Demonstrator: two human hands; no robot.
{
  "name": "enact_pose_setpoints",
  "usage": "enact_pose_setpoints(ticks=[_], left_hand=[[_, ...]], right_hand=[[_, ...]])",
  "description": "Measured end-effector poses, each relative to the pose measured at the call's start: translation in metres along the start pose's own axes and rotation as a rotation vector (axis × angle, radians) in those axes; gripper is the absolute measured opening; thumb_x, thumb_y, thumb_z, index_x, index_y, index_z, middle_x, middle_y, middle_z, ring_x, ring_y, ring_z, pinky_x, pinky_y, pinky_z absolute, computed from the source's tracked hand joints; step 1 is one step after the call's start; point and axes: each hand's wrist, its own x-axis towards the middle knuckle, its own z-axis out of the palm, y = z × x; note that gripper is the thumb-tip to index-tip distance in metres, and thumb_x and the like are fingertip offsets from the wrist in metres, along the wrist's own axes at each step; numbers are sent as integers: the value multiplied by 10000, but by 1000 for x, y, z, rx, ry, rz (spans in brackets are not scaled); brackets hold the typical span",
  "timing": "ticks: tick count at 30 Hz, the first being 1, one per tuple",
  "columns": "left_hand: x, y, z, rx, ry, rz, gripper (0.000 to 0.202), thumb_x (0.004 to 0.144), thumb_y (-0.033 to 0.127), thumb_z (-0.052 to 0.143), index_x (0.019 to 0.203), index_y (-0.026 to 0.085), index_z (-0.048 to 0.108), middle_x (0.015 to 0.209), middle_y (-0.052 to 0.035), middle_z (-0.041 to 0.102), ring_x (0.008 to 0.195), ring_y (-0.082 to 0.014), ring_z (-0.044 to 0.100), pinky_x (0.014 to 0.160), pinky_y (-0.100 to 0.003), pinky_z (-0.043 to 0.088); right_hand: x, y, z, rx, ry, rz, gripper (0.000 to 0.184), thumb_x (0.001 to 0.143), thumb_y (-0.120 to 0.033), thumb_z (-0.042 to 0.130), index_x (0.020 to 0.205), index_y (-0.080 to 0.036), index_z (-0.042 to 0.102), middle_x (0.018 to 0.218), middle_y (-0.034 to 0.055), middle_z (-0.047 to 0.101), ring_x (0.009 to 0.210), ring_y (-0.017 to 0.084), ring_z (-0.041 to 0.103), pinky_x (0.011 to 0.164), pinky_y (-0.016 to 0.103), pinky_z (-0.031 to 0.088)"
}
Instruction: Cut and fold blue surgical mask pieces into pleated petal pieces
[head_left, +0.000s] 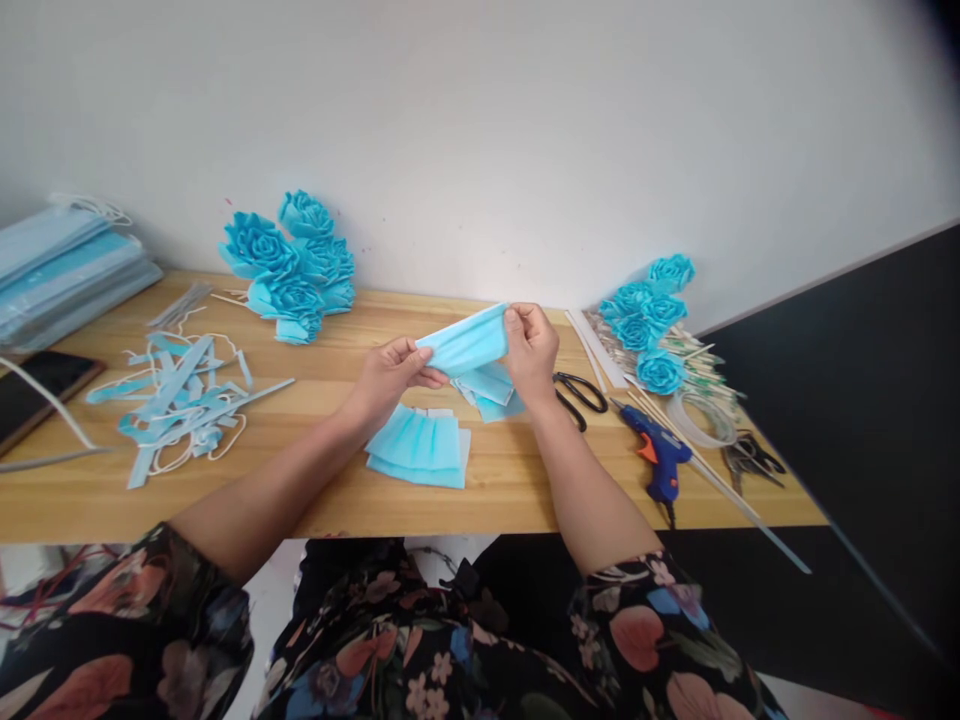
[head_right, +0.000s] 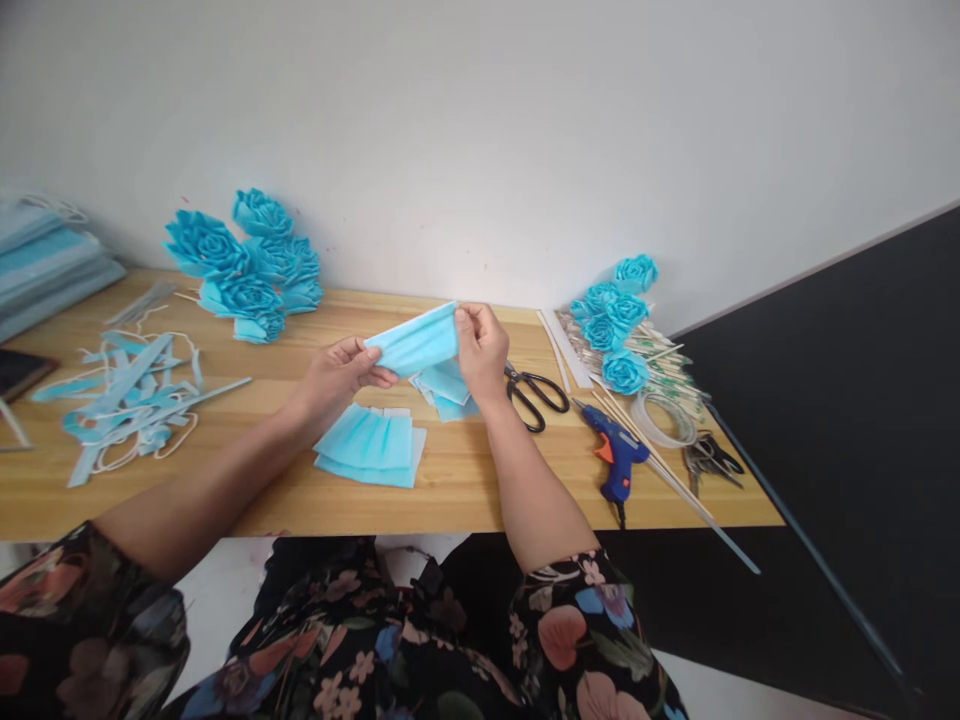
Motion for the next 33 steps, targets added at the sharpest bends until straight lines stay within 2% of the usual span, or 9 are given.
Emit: enact_pose_setpoints(ticks=[6,11,14,18,23,25,28,30,33], left_hand=[[-5,5,1,22,-110,36,411,736,495,788,757,167,541,710,-66,745,653,-167,708,674,-284,552],[-1,4,-7,203,-106,58,396,759,521,749,737,156,598,655,-38,692,548,-122,594,574,-251,463],[6,5,-14,257,-16,160,364,842,512,648,784,154,670,775,-51,704,728,-154,636,711,-272,493],[11,14,-21,273,34,266,462,920,557,494,992,157,713,1064,-101,727,990,-215,648,889,-339,498],[7,42,-9,520,-35,328,497,841,557,626,1133,161,692,1140,-109,725,1098,-259,636,969,-375,466],[8,50,0,618,-129,353,453,792,507,694,1085,163,706,1095,-92,734,1050,-250,645,938,-355,469],[16,52,13,695,-192,333,286,777,430,695,811,146,705,798,-33,699,805,-185,626,760,-289,467],[23,48,20,640,-165,273,268,780,394,668,693,141,649,639,-1,601,650,-142,552,631,-261,420],[33,41,26,429,-70,245,233,757,366,670,713,141,629,630,14,562,594,-115,496,576,-244,387]], right_hand=[[4,5,-3,60,-15,6,290,914,-471,567,866,-187,599,648,-47,452,569,103,385,558,245,327],[6,-2,-8,-15,-76,22,311,906,-505,559,868,-199,599,626,-48,434,550,105,374,531,241,319],[5,-8,-10,-57,-84,-8,300,913,-492,554,867,-202,610,610,-45,436,549,109,375,530,245,323],[1,-18,-8,-144,-140,-91,252,931,-435,546,871,-206,630,605,-43,470,546,111,396,545,249,341],[-8,-33,-5,-260,-235,-255,235,951,-399,546,901,-206,671,611,-39,548,539,103,455,568,241,373],[-11,-39,-4,-279,-272,-311,233,957,-382,545,901,-203,684,627,-32,578,540,98,472,582,238,384],[-12,-43,-2,-277,-293,-337,233,950,-375,551,885,-204,694,663,-16,609,565,102,496,614,246,406],[-11,-42,-1,-219,-261,-262,223,925,-403,584,966,-212,690,660,-19,595,575,113,500,614,253,417],[-5,-35,2,-17,-224,-59,399,859,-481,651,1159,-219,625,710,-18,605,619,136,537,603,258,449]])
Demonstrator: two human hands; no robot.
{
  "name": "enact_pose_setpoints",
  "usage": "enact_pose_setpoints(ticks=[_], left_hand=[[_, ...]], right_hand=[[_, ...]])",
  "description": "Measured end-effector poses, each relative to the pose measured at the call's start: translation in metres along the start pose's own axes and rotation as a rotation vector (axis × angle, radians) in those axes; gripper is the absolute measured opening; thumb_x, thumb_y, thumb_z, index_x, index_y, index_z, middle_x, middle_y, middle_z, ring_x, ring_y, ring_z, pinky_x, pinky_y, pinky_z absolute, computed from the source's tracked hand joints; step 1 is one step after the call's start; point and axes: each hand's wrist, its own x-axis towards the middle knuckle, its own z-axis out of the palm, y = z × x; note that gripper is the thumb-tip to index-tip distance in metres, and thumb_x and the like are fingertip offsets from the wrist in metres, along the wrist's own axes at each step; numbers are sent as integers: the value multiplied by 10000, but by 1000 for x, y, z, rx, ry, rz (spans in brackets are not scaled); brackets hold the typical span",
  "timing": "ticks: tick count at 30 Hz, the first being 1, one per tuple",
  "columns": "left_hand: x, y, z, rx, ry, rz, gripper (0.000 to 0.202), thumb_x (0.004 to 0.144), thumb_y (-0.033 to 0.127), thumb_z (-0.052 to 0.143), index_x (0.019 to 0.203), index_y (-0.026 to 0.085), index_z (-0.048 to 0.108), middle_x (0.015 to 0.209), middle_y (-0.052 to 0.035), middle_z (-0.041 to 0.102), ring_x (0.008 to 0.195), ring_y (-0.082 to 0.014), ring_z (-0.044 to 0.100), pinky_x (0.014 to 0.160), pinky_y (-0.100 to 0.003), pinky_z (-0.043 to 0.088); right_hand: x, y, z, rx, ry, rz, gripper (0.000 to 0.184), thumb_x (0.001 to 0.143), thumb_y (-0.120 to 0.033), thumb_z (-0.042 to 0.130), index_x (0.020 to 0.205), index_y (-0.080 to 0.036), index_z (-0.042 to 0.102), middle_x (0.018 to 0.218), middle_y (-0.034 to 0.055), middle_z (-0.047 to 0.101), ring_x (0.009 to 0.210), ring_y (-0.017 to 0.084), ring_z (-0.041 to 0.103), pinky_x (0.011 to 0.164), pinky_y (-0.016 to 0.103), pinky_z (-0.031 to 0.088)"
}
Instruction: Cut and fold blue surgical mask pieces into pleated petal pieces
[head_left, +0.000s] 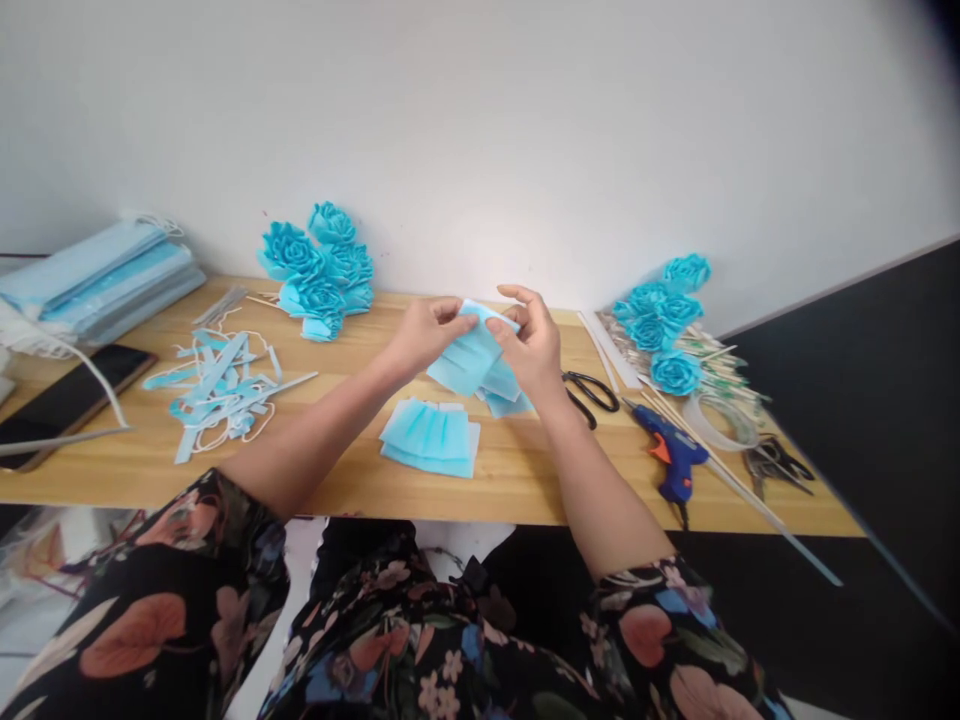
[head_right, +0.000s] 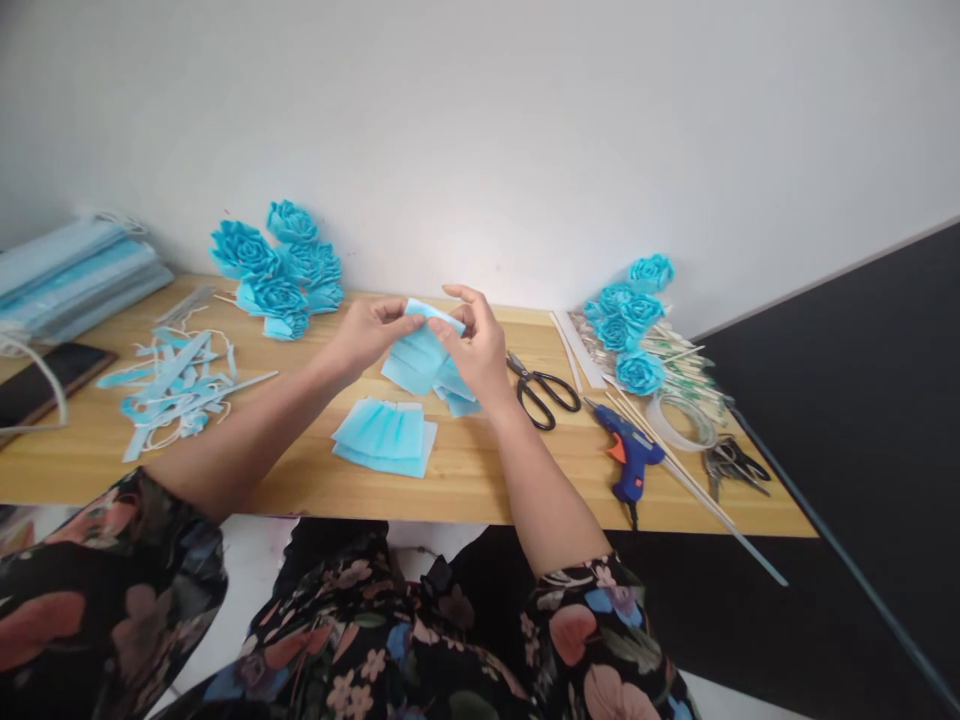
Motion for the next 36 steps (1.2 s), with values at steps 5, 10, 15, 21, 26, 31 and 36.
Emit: enact_pose_setpoints(ticks=[5,10,15,21,26,31,36], left_hand=[[6,-4,9,-178,149,47,246,734,361,711,692,141,611,658,10,563,623,-106,479,594,-233,395],[7,-4,12,-266,211,85,254,776,370,716,720,151,600,683,11,560,643,-105,477,621,-229,401],[11,-3,9,-266,321,113,256,823,346,675,702,168,535,659,23,500,623,-100,437,612,-224,371],[13,-15,11,-117,458,143,280,866,371,620,708,188,479,658,32,432,637,-109,414,603,-226,342],[10,-23,15,72,494,174,257,898,289,566,697,199,435,655,36,368,646,-115,365,622,-228,335],[11,-28,8,115,496,177,271,883,330,564,686,207,425,644,32,349,641,-124,365,612,-238,323],[9,-36,3,167,426,164,239,884,338,539,706,200,460,634,37,384,638,-119,372,612,-232,332]], right_hand=[[4,19,6,288,-134,236,441,754,-536,723,1034,-202,659,990,50,722,885,207,657,768,307,540],[-2,23,14,125,-195,349,370,733,-502,698,878,-162,675,827,34,710,737,191,622,659,291,489],[-8,15,21,-230,-252,217,257,768,-425,611,702,-177,596,653,5,599,639,160,537,600,262,368],[-15,15,33,-436,-279,145,231,806,-385,567,665,-202,564,663,23,624,640,175,557,602,267,332],[-23,18,46,-368,-327,152,307,806,-410,587,596,-209,491,597,13,576,609,172,542,572,265,313],[-22,16,43,-226,-419,200,366,801,-478,623,601,-190,519,573,-10,537,583,147,506,570,259,327],[-2,18,9,81,-420,209,480,879,-627,513,844,-178,677,811,26,686,780,174,629,728,277,475]])
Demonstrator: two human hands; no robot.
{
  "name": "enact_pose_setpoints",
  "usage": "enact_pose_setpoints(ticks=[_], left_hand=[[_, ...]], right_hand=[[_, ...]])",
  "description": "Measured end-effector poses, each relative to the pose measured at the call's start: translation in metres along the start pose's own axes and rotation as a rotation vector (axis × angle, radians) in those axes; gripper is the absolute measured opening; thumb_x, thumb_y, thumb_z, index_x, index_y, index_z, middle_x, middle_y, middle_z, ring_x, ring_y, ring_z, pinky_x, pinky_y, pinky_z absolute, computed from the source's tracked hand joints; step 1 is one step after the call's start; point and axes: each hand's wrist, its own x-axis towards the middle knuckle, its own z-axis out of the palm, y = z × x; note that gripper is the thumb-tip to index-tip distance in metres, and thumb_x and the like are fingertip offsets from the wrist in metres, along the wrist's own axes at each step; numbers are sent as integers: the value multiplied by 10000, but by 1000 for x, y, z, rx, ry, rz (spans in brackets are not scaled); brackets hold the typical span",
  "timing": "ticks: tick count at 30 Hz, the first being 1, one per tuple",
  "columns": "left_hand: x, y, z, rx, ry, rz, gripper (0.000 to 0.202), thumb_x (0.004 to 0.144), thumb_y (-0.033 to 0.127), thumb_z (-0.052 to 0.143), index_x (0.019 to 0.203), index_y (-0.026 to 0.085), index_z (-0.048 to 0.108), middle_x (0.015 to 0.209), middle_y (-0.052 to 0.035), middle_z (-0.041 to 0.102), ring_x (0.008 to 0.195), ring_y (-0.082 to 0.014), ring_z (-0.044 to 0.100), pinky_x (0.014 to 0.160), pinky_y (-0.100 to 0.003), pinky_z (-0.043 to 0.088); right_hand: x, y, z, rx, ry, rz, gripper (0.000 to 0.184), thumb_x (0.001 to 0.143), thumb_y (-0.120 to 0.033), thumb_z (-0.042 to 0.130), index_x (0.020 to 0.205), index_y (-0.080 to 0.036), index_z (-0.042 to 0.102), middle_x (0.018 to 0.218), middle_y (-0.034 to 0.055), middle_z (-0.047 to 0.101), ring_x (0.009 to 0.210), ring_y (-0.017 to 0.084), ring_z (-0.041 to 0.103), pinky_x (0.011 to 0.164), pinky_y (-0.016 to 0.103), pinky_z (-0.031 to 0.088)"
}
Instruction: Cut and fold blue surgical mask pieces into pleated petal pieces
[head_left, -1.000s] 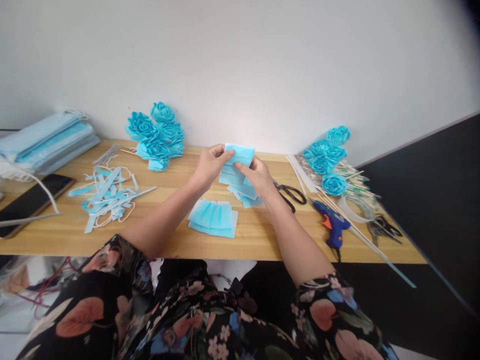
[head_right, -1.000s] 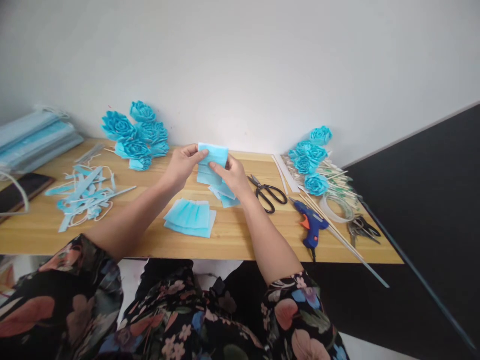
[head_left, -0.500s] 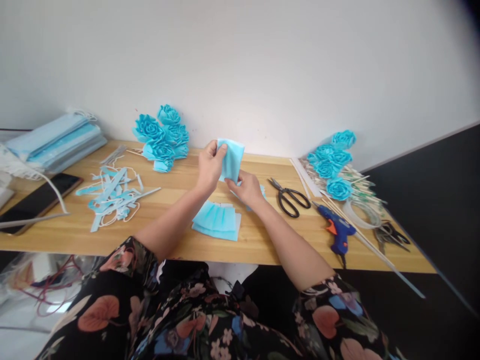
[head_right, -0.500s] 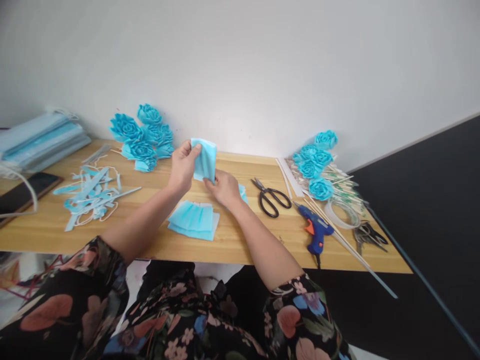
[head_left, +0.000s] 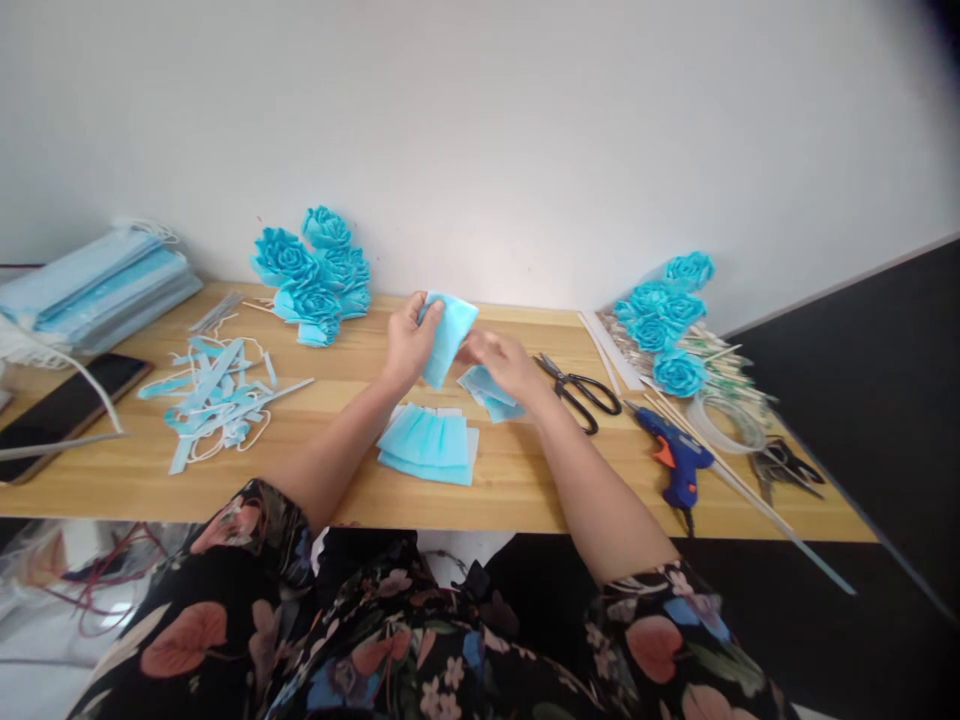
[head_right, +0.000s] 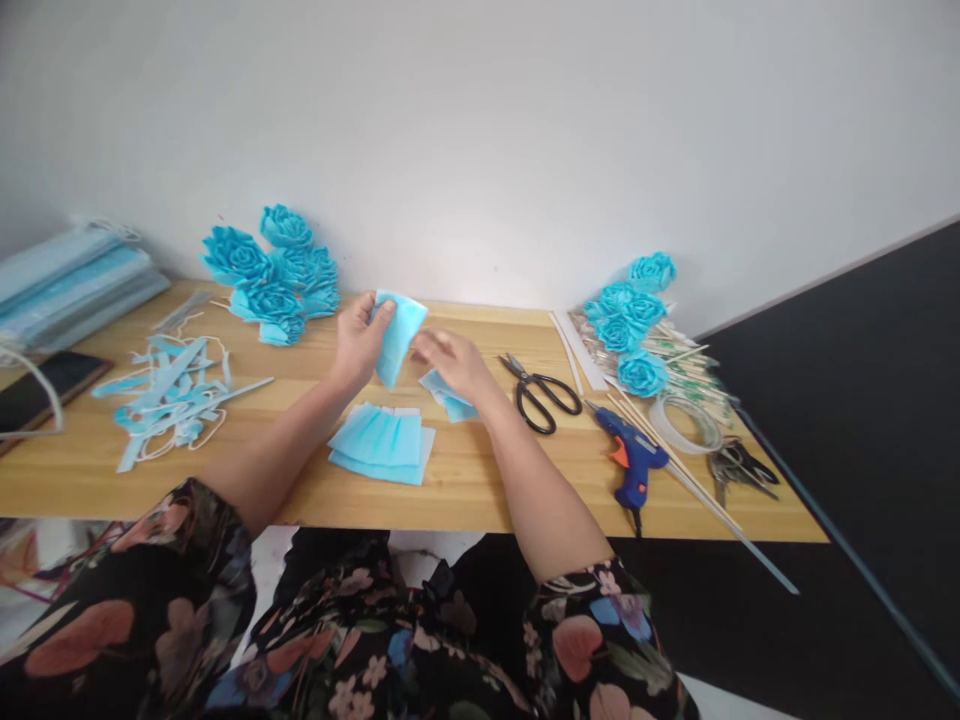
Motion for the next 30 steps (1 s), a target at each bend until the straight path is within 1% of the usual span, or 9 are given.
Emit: enact_pose_setpoints(ticks=[2,4,8,11,16,20,24,27,30], left_hand=[[-4,0,2,44,-67,24,242,870,342,545,692,197,467,634,35,411,639,-121,396,629,-239,339],[-10,1,5,86,-121,61,244,857,357,553,688,196,485,646,26,455,653,-130,432,655,-249,351],[-18,4,11,113,-205,133,219,871,376,535,755,193,566,728,-13,577,709,-160,516,702,-271,375],[-20,4,12,124,-237,158,222,873,375,543,746,195,572,727,-19,587,720,-165,530,714,-277,384],[-18,4,15,-22,-271,45,251,790,417,659,779,177,584,733,0,569,715,-141,515,691,-257,400],[-16,8,14,-203,-388,-68,373,698,473,752,852,162,615,796,-5,605,756,-137,539,697,-243,437],[-16,13,11,-299,-494,-199,434,649,516,790,828,150,643,741,1,609,681,-128,535,631,-243,445],[-17,11,11,-325,-502,-238,437,629,511,808,809,143,657,723,-1,623,650,-124,547,605,-240,453],[-16,5,13,-305,-372,-243,429,652,514,793,811,140,657,718,-10,637,646,-132,567,589,-238,459]], right_hand=[[1,-1,-12,83,181,-4,521,894,-660,474,957,-190,690,896,42,704,849,178,645,768,287,500],[1,-3,-18,97,287,-19,505,875,-653,524,1027,-199,686,942,45,711,878,176,647,779,285,507],[-1,-8,-13,-9,293,-54,352,848,-534,623,945,-199,677,910,30,711,800,156,632,737,270,492],[-2,-11,-9,-91,329,-82,261,854,-458,626,819,-200,634,796,8,678,722,143,598,700,264,473],[-3,-14,-10,-200,404,-250,189,904,-366,576,800,-211,610,806,14,660,769,156,598,754,286,469],[-5,-16,-11,-332,413,-354,185,927,-336,551,787,-227,605,807,25,649,801,176,592,784,316,464],[-6,-17,-12,-349,417,-419,206,930,-350,560,766,-230,597,789,28,642,795,182,581,790,334,458],[-6,-16,-10,-271,426,-380,209,921,-373,569,776,-224,595,795,26,636,800,175,588,794,325,472],[-2,-10,-8,-21,453,-208,243,907,-463,570,915,-222,603,855,23,638,812,162,611,747,297,506]])
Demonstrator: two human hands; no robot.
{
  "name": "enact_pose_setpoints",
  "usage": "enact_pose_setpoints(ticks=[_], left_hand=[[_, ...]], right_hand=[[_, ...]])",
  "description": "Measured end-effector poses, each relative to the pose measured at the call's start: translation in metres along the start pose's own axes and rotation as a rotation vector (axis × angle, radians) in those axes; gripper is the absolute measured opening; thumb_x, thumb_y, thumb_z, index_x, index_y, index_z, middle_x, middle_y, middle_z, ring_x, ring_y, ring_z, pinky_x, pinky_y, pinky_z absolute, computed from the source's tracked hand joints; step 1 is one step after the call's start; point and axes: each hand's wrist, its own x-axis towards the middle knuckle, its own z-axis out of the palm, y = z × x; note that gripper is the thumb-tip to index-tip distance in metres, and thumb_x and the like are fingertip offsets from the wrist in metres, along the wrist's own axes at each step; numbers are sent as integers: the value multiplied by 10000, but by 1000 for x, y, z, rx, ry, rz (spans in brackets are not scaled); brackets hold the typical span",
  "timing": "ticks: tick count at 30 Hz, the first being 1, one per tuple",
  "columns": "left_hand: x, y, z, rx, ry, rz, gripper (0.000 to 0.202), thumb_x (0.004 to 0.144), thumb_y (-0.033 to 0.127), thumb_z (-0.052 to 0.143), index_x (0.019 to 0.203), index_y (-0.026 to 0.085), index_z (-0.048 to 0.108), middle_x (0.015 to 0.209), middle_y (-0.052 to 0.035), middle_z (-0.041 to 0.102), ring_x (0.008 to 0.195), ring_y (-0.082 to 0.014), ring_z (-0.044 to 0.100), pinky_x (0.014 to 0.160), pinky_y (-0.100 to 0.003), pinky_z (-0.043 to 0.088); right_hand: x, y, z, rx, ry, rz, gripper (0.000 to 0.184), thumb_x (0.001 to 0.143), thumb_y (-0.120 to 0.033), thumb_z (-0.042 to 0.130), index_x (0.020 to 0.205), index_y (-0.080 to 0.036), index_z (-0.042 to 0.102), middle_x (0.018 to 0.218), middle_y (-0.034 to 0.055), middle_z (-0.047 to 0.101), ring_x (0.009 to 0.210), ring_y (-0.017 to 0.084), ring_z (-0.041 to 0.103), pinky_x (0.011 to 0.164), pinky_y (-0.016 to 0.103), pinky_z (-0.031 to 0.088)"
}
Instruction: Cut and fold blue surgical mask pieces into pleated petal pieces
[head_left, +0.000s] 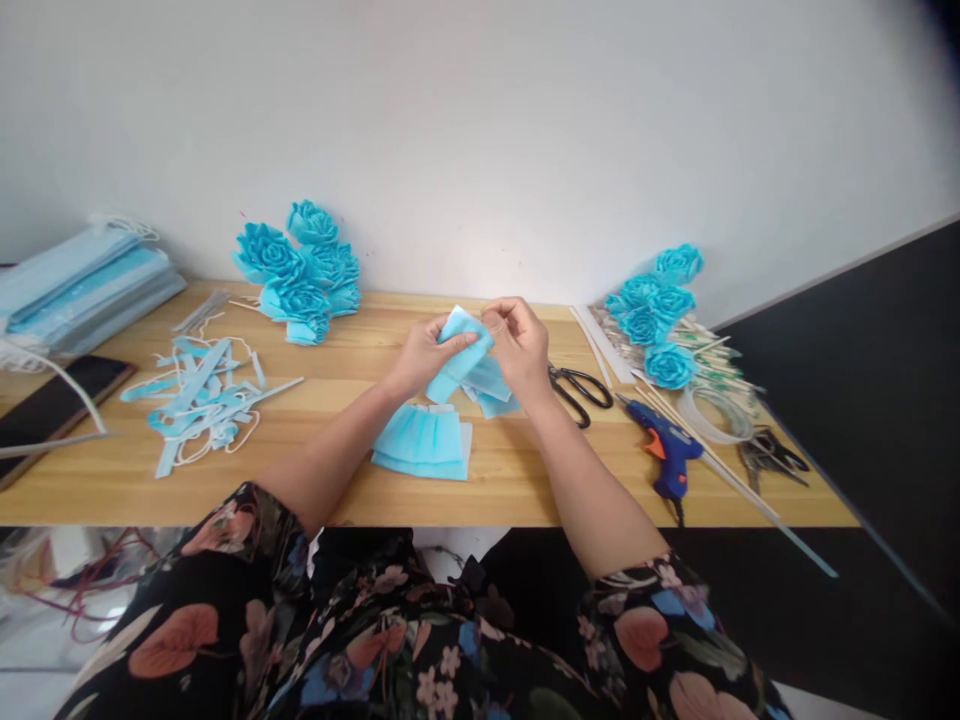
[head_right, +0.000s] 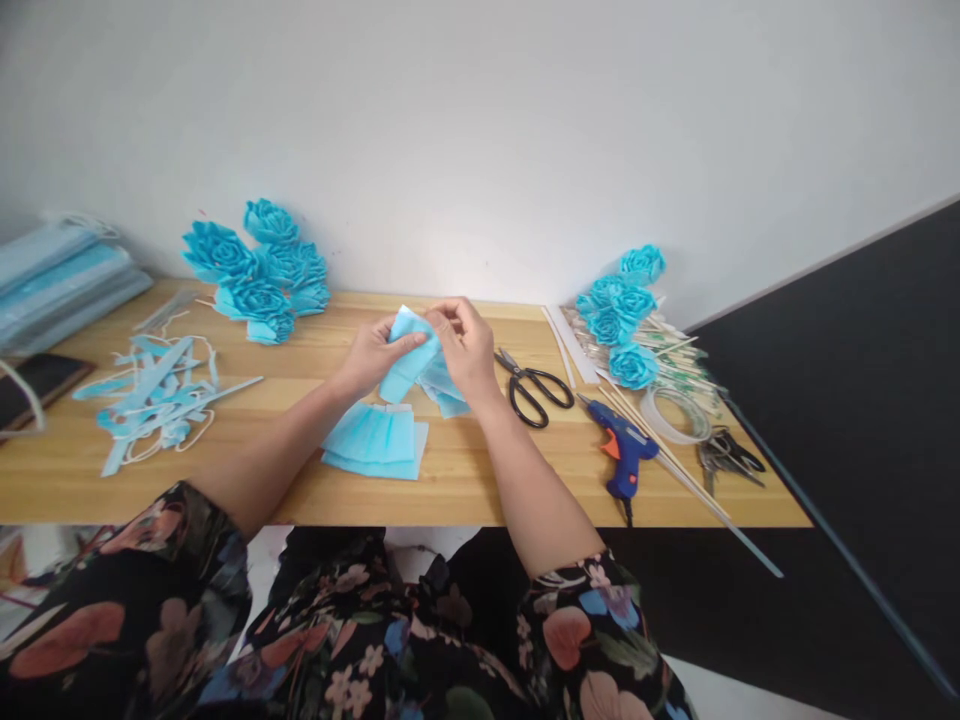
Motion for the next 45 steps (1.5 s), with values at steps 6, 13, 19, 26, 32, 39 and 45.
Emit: enact_pose_setpoints(ticks=[6,13,19,26,32,39,45], left_hand=[[7,-8,-5,-69,308,79,422,693,541,750,794,159,602,707,-6,626,659,-134,582,600,-240,466],[6,-8,-1,-170,327,58,427,656,522,779,800,160,604,719,8,618,657,-108,558,613,-225,469],[6,-6,-4,-198,290,52,439,629,527,800,789,159,621,695,17,608,639,-101,540,610,-224,464],[8,-3,-6,-76,371,98,363,680,476,760,778,152,628,699,11,601,677,-125,558,628,-241,452],[12,-10,-4,-55,477,157,282,735,406,739,730,153,614,650,23,549,637,-115,524,605,-229,427],[16,-8,-10,-94,575,190,273,776,350,740,706,160,557,641,33,526,594,-89,482,572,-203,403],[12,-12,-4,-128,529,217,287,780,375,719,712,159,542,643,41,509,596,-78,461,586,-196,403]], right_hand=[[-1,8,10,278,-213,428,446,767,-638,664,829,-198,623,782,17,635,762,156,620,624,256,538],[-15,14,26,212,-443,503,388,682,-530,748,787,-169,650,703,-6,635,625,125,548,601,253,445],[-17,18,31,-180,-371,382,277,719,-434,678,631,-189,582,593,-13,562,569,140,495,563,264,331],[-18,14,32,-497,-282,261,250,774,-409,628,623,-217,578,605,20,615,575,173,539,549,270,270],[-22,12,39,-420,-348,245,292,777,-399,643,606,-189,534,577,-18,523,564,123,454,558,257,257],[-19,9,30,-150,-440,241,440,830,-563,575,625,-190,465,577,-50,409,578,100,408,579,245,292],[-15,-4,30,-127,-224,190,473,930,-623,423,690,-215,406,586,-63,381,580,104,418,602,246,316]])
